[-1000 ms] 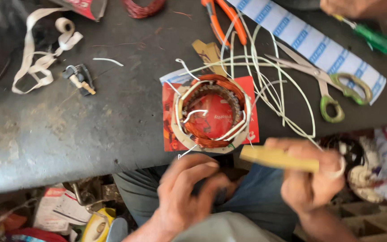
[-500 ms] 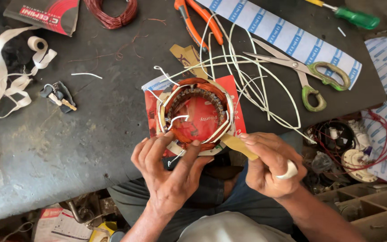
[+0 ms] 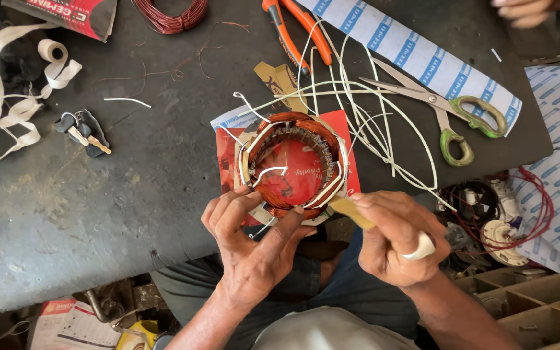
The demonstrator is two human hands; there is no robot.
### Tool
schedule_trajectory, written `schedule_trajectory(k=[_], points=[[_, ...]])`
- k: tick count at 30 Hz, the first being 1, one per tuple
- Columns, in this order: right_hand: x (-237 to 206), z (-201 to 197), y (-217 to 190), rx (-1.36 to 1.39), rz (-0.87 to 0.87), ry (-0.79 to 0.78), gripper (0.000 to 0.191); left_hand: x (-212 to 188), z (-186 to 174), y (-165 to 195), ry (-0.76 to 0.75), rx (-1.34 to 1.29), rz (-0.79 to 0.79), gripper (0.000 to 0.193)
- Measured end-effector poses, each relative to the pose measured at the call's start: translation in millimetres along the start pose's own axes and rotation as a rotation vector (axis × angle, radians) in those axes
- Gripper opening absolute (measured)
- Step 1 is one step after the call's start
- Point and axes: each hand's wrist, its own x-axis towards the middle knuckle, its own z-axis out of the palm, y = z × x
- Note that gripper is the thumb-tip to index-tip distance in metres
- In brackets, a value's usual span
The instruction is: The person is repairing an electrical coil by cutting strips of cardboard and inserting them into the coil's slots. They use scissors to cut the cardboard and their hands to place the pieces into the coil.
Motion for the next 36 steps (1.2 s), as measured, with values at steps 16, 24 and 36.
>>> schedule_trajectory(k=[16,24,36], points=[[25,15,-28,-0.020,0.015,-0.092,0.027,2,-6,-4,0.008,-0.184,-0.108,0.048],[36,25,-42,-0.078,0.018,-0.112,0.026,47,-51,-63,-0.248,-0.481,-0.088,0.037],[47,36,-52,-0.114,0.065,-0.141,0.017,60,-46,-73,-0.348,-0.475,-0.045,0.034]])
